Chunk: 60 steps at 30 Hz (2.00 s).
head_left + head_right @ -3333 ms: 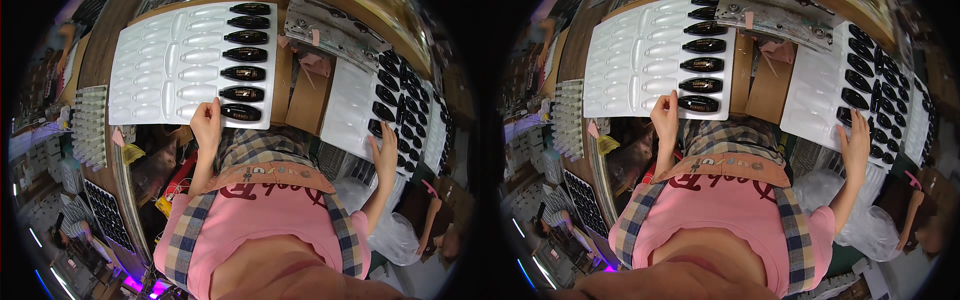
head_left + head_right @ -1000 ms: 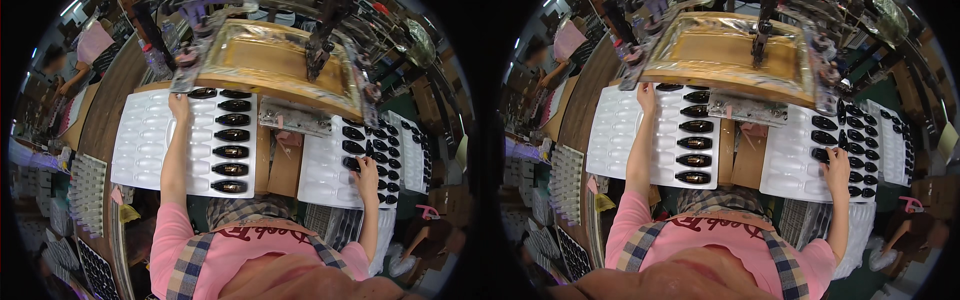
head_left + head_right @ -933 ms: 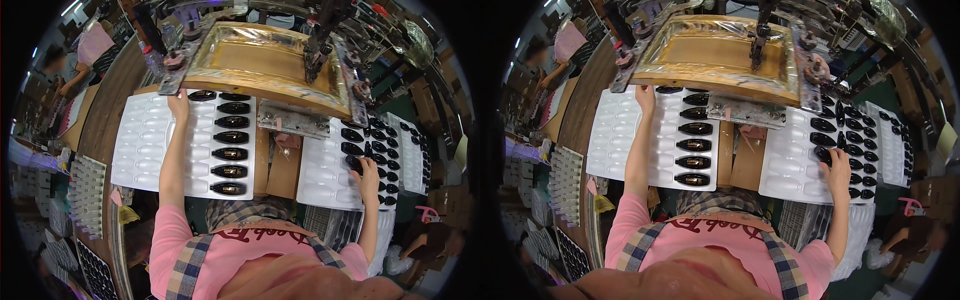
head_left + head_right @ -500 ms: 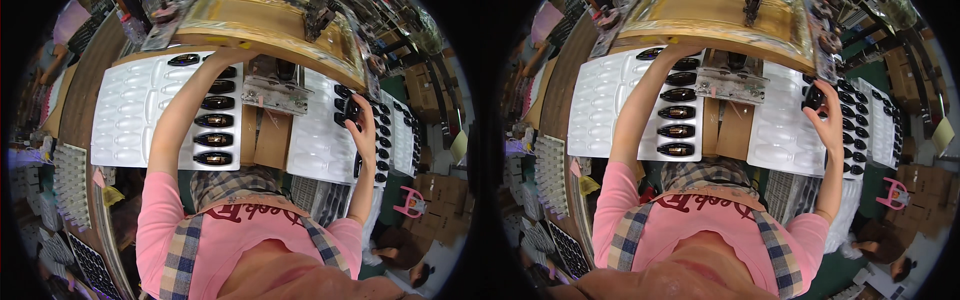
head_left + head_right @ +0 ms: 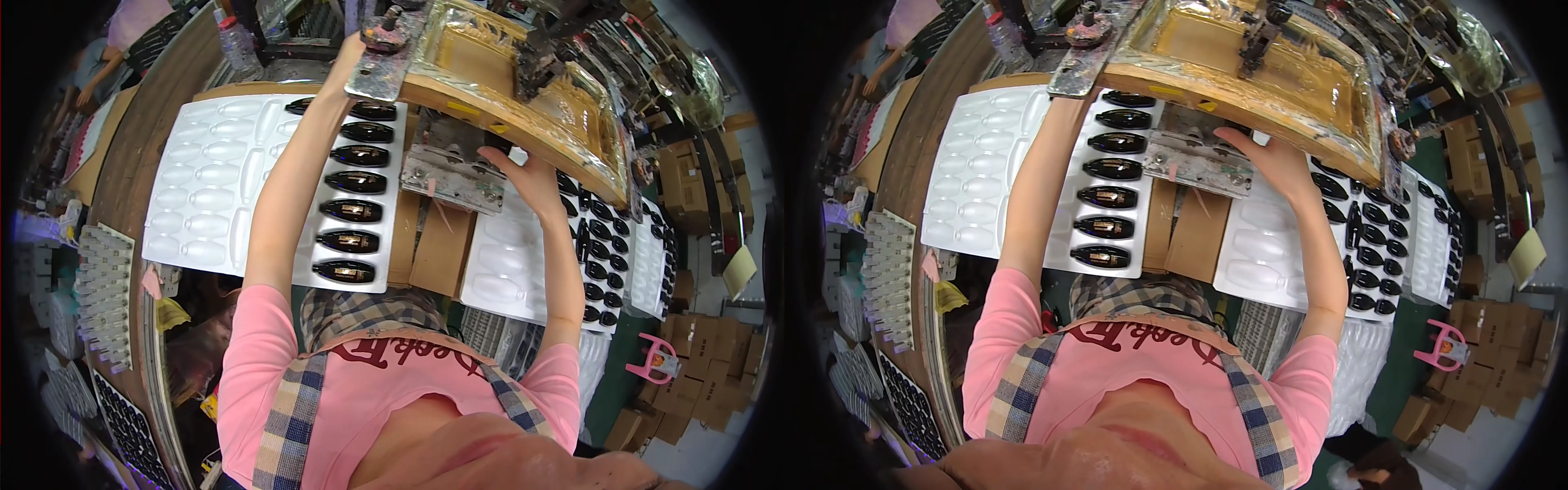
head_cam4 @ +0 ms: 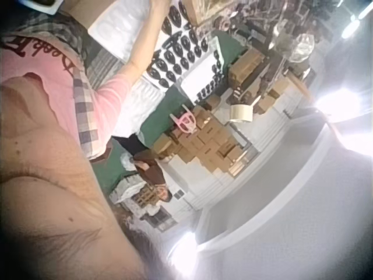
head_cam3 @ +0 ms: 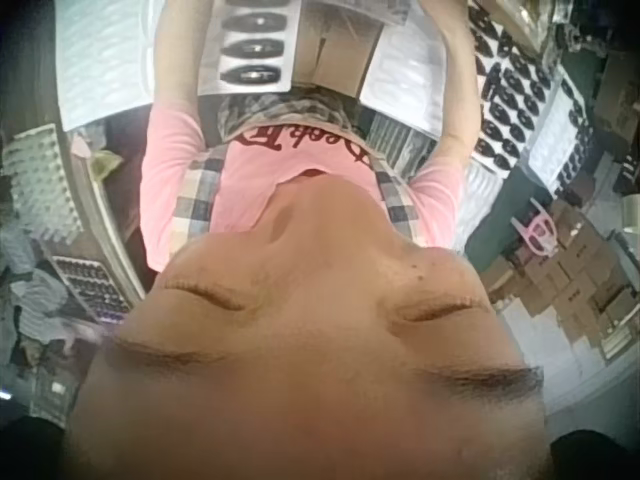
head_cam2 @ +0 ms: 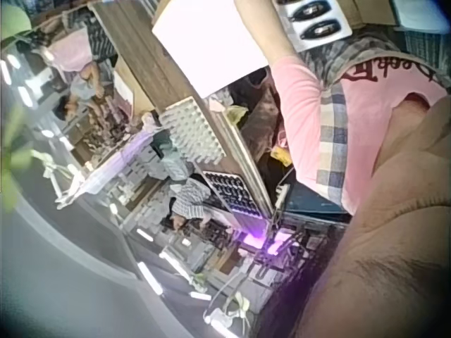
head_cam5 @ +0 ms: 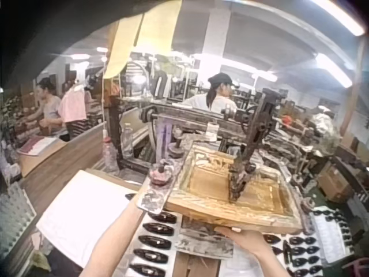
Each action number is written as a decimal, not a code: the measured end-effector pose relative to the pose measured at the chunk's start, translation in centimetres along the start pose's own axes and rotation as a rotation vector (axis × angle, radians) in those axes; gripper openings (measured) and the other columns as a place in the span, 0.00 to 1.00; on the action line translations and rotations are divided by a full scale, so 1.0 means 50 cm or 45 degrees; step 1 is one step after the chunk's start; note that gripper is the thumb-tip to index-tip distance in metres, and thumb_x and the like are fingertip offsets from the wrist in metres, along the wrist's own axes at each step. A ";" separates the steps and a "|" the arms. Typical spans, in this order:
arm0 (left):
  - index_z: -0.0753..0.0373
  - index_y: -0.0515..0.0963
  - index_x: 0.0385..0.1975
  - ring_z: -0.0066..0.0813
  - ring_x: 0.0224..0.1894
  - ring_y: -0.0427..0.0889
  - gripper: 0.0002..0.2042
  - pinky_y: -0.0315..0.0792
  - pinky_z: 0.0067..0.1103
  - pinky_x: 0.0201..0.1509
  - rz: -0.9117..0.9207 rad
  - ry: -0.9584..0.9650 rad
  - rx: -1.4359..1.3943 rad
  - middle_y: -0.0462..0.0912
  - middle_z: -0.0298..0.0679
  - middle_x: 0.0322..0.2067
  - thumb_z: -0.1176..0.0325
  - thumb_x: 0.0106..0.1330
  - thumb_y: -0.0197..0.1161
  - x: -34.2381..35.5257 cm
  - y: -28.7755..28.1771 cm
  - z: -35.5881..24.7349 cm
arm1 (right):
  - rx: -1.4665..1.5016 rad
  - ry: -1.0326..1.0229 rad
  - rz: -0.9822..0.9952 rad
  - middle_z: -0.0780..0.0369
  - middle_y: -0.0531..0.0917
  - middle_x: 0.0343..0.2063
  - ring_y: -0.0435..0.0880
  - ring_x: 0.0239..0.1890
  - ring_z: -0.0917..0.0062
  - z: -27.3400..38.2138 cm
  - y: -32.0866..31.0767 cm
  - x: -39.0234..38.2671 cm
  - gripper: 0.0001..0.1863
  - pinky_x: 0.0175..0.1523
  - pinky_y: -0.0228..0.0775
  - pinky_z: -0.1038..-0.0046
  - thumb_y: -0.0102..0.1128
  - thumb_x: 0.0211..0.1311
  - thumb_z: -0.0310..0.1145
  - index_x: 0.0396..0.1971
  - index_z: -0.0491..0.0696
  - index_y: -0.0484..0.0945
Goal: Manually placing items on a tray and operating a small screen printing machine to apply text to black objects.
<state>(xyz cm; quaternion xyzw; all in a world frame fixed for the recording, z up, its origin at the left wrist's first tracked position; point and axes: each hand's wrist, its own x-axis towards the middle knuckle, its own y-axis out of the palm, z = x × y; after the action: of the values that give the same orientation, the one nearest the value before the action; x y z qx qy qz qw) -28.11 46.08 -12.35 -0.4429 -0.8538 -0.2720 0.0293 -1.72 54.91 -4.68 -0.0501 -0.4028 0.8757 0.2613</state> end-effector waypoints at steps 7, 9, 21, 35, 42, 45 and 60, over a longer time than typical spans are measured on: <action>0.68 0.69 0.42 0.26 0.36 0.78 0.14 0.73 0.17 0.40 -0.647 -0.009 0.178 0.78 0.45 0.34 0.77 0.55 0.57 -0.164 -0.205 -0.070 | 0.066 0.034 0.174 0.58 0.76 0.36 0.75 0.38 0.76 0.000 0.042 0.002 0.24 0.43 0.66 0.76 0.64 0.46 0.35 0.43 0.39 0.69; 0.68 0.70 0.41 0.26 0.34 0.78 0.13 0.73 0.18 0.39 -0.818 -0.079 0.282 0.79 0.45 0.33 0.77 0.54 0.57 -0.210 -0.255 -0.034 | -0.158 -0.094 0.057 0.57 0.76 0.37 0.75 0.38 0.74 0.006 0.038 -0.025 0.23 0.44 0.65 0.76 0.60 0.50 0.34 0.44 0.39 0.67; 0.69 0.74 0.36 0.19 0.32 0.76 0.09 0.67 0.12 0.36 -1.006 -0.035 0.810 0.79 0.39 0.30 0.74 0.55 0.58 -0.275 -0.306 0.071 | -0.522 0.337 -0.073 0.47 0.51 0.58 0.62 0.55 0.56 -0.150 -0.070 -0.174 0.30 0.55 0.59 0.68 0.44 0.60 0.42 0.56 0.40 0.52; 0.68 0.76 0.32 0.24 0.25 0.77 0.08 0.69 0.18 0.32 -1.003 -0.137 1.158 0.80 0.41 0.24 0.71 0.54 0.58 -0.281 -0.312 0.072 | -0.762 0.423 0.252 0.52 0.70 0.45 0.69 0.47 0.59 -0.202 -0.132 -0.260 0.26 0.51 0.62 0.69 0.59 0.45 0.26 0.48 0.42 0.66; 0.65 0.76 0.36 0.41 0.33 0.78 0.10 0.70 0.25 0.37 -0.663 0.411 2.059 0.78 0.48 0.33 0.70 0.57 0.54 -0.299 -0.312 0.047 | -0.889 0.323 0.135 0.55 0.71 0.42 0.70 0.43 0.63 -0.153 -0.157 -0.255 0.23 0.46 0.64 0.69 0.62 0.41 0.27 0.43 0.44 0.70; 0.65 0.75 0.35 0.43 0.33 0.77 0.09 0.70 0.28 0.37 -0.591 0.420 1.772 0.77 0.49 0.33 0.72 0.56 0.54 -0.244 -0.207 -0.014 | -0.625 0.573 -0.058 0.58 0.76 0.30 0.72 0.23 0.74 -0.118 -0.161 -0.244 0.22 0.31 0.66 0.76 0.63 0.44 0.31 0.41 0.43 0.70; 0.62 0.75 0.38 0.32 0.35 0.77 0.11 0.70 0.22 0.41 0.171 0.242 0.966 0.78 0.41 0.33 0.67 0.56 0.55 -0.014 0.036 0.064 | -0.102 0.104 -0.056 0.63 0.74 0.28 0.70 0.26 0.80 -0.052 -0.109 -0.114 0.26 0.29 0.62 0.82 0.67 0.41 0.38 0.41 0.41 0.71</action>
<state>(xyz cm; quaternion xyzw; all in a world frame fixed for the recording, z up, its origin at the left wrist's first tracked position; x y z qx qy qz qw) -25.67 47.98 -14.50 -0.4283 -0.8563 0.0253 0.2874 6.24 56.79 -3.13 -0.0876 -0.4275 0.8502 0.2946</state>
